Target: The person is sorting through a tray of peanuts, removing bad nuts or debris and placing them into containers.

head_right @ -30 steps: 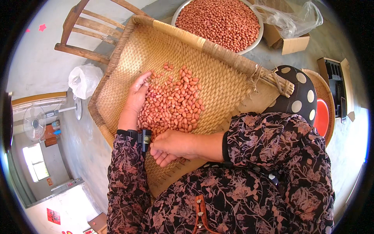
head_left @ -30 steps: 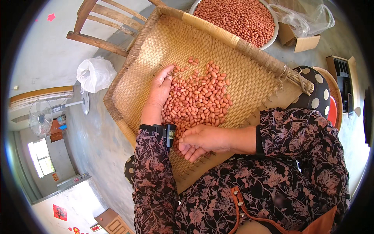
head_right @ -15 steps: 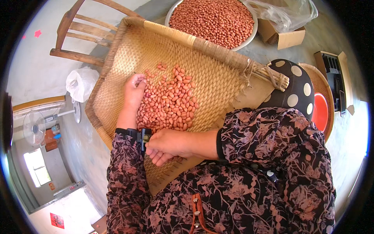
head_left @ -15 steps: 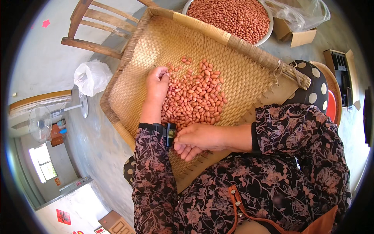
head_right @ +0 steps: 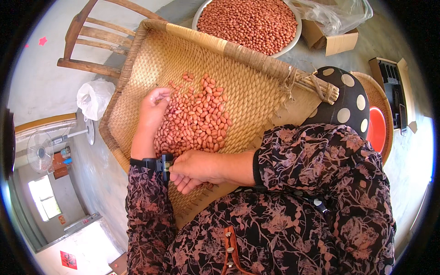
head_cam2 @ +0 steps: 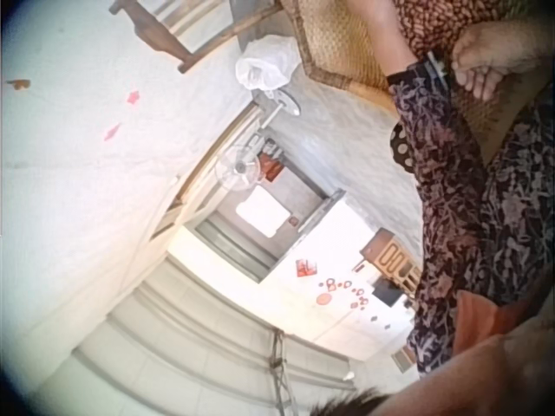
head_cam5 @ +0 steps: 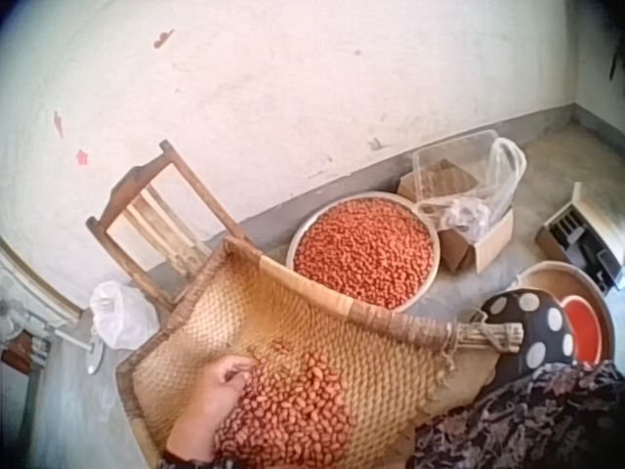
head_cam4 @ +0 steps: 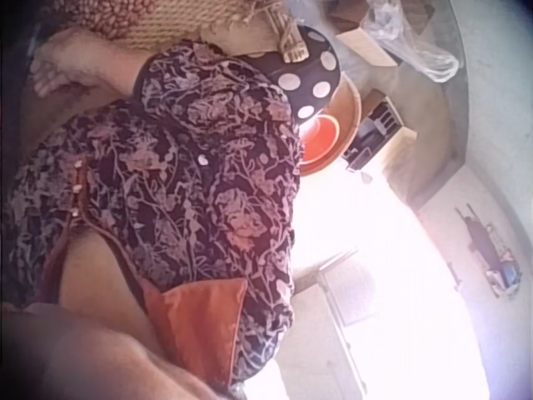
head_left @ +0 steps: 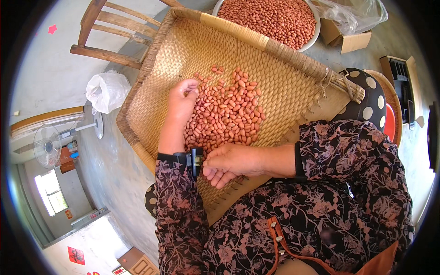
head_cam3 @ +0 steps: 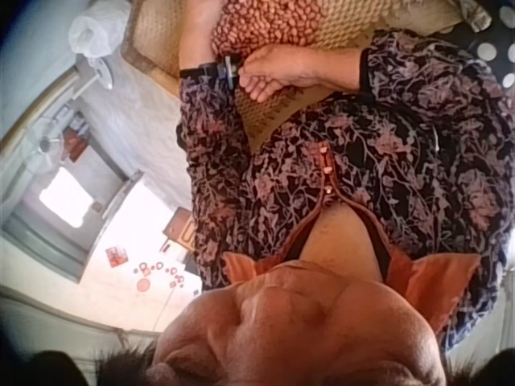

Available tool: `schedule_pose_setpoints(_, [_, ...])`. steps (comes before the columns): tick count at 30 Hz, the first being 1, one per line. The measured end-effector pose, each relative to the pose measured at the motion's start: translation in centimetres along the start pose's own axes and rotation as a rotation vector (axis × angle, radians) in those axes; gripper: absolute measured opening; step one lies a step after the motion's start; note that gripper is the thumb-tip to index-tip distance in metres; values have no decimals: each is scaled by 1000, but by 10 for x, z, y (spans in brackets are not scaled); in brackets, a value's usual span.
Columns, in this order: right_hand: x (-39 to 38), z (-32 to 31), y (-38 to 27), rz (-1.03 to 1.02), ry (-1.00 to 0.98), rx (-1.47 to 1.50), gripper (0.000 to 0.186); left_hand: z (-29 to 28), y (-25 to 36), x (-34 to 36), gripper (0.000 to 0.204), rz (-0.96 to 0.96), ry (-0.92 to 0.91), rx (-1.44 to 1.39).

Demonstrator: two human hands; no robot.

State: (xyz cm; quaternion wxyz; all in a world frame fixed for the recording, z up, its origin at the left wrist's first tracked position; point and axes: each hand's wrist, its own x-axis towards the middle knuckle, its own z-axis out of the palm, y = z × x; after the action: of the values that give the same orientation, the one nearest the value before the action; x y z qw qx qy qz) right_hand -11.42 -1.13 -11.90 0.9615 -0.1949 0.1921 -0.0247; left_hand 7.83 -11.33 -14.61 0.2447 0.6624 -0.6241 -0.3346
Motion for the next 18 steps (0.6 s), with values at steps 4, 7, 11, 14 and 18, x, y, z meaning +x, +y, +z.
schedule_pose_setpoints(4, [-1,6,0,-13,22,0,29,-16,-17,-6,21,-29,150,-64])
schedule_pose_setpoints(7, [0,4,1,-2,29,-2,30,-20,-33,-4,22,-121,188,-39])
schedule_pose_setpoints(11, [-1,5,-1,8,34,-4,31,-14,-40,-3,25,-66,215,15])
schedule_pose_setpoints(14, [-1,6,-2,19,32,-4,30,-13,-37,3,30,-91,193,33])
schedule_pose_setpoints(18, [-1,4,0,15,28,4,30,-9,-22,11,41,-86,138,32])
